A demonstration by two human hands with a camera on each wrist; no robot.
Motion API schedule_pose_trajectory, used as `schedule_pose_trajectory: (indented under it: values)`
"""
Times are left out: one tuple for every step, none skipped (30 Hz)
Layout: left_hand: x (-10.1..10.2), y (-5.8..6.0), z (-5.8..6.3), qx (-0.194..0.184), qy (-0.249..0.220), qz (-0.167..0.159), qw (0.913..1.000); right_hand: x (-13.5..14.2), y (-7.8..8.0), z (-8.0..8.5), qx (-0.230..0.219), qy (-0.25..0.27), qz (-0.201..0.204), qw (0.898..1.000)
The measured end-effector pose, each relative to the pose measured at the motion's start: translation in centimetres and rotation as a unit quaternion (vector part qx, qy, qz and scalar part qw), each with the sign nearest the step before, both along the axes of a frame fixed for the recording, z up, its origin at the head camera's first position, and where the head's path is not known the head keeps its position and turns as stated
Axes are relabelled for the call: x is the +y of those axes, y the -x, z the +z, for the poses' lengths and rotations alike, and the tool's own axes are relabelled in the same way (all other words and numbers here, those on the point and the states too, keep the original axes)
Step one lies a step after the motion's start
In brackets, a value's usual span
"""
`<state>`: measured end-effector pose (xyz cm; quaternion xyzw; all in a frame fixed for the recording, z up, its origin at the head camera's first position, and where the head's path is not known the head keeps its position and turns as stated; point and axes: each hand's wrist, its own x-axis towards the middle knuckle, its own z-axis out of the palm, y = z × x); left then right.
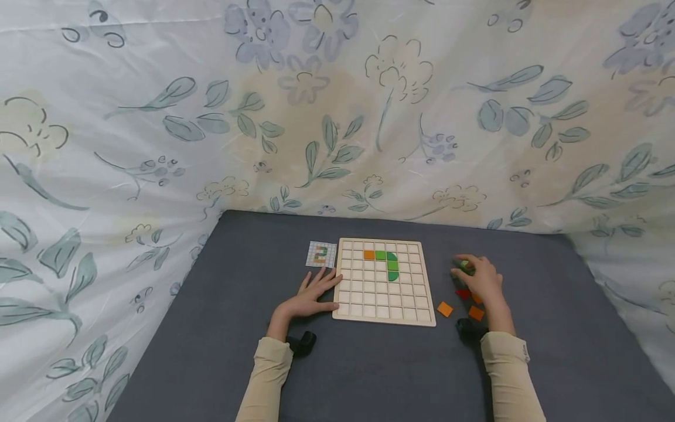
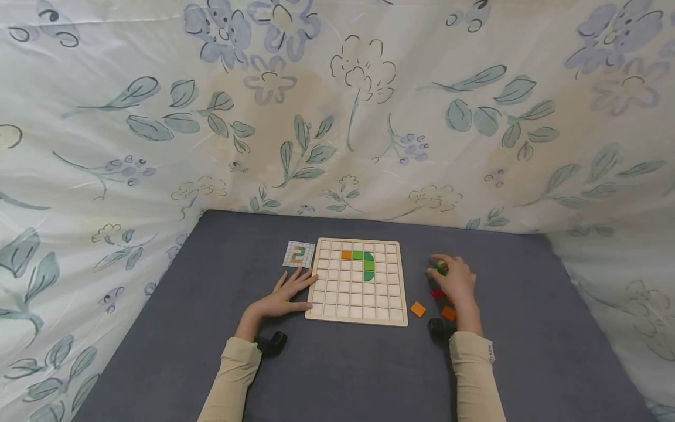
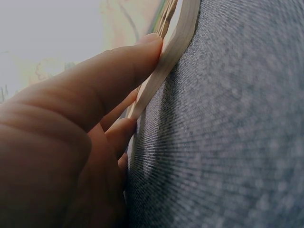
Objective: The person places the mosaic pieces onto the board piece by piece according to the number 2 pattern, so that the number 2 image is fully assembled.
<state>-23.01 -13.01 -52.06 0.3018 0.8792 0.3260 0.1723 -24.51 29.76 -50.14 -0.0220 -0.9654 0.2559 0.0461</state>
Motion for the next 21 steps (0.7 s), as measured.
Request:
schedule_pose_trajectory:
  values:
    - [0.0,0.0,0.0,0.000,0.000,0.000,1.0000,0.3,0.0,0.0,-0.003,0.000,-0.006,1.000]
    - [0.0,0.0,0.0,0.001,-0.001,0.000,1.0000,0.6,-0.1,0.0,-0.007,0.003,-0.011,1.000]
    - [0.0,0.0,0.0,0.000,-0.002,0.000,1.0000,0.9,-0.1,0.0,-0.012,0.005,-0.015,1.000]
    - [0.0,0.0,0.0,0.000,-0.001,0.000,1.0000,1.1,-0.1,0.1,-0.017,0.008,-0.019,1.000]
    - [0.0,0.0,0.0,0.000,-0.001,-0.001,1.0000,1.4,-0.1,0.0,-0.023,0.011,-0.022,0.999]
    - [0.0,0.0,0.0,0.001,0.000,-0.001,1.0000,1.6,-0.1,0.0,-0.029,0.013,-0.025,0.999]
    - [0.0,0.0,0.0,0.001,0.001,-0.001,1.0000,1.8,-0.1,0.1,-0.035,0.012,-0.027,0.999]
    - [0.0,0.0,0.0,0.002,0.001,-0.001,1.0000,1.9,-0.1,0.0,-0.041,0.012,-0.029,0.999]
    - [0.0,0.1,-0.1,0.002,0.002,-0.001,1.0000,2.1,0.0,0.0,-0.049,0.013,-0.032,0.998]
    - [0.0,0.1,-0.1,0.003,0.003,-0.001,1.0000,2.3,0.0,0.0,-0.055,0.013,-0.035,0.998]
    - [0.0,0.1,-0.1,0.004,0.002,0.000,1.0000,2.4,0.1,-0.1,-0.062,0.012,-0.038,0.997]
    - [0.0,0.1,-0.1,0.005,0.002,0.001,1.0000,2.5,0.1,-0.1,-0.068,0.012,-0.041,0.997]
    - [0.0,0.1,-0.1,0.004,0.000,0.001,1.0000,2.6,0.2,-0.1,-0.074,0.012,-0.042,0.996]
    - [0.0,0.0,-0.1,0.004,-0.001,0.001,1.0000,2.7,0.2,-0.1,-0.078,0.012,-0.044,0.996]
    - [0.0,0.0,-0.1,0.003,-0.001,0.001,1.0000,2.8,0.2,-0.1,-0.082,0.012,-0.045,0.996]
    - [0.0,0.0,-0.1,0.004,-0.001,0.001,1.0000,2.9,0.2,-0.1,-0.084,0.012,-0.047,0.995]
    - [0.0,0.0,0.0,0.003,-0.001,0.001,1.0000,3.0,0.2,-0.1,-0.087,0.013,-0.048,0.995]
    - [0.0,0.0,0.0,0.002,-0.002,0.001,1.0000,3.0,0.3,0.0,-0.089,0.014,-0.048,0.995]
    - [0.0,0.0,0.0,0.002,-0.002,0.001,1.0000,3.0,0.3,0.0,-0.091,0.014,-0.049,0.995]
    - [0.0,0.0,0.0,0.002,-0.002,0.000,1.0000,3.0,0.3,0.1,-0.093,0.015,-0.049,0.994]
    - [0.0,0.0,0.0,0.002,-0.003,0.000,1.0000,3.0,0.3,0.1,-0.096,0.016,-0.050,0.994]
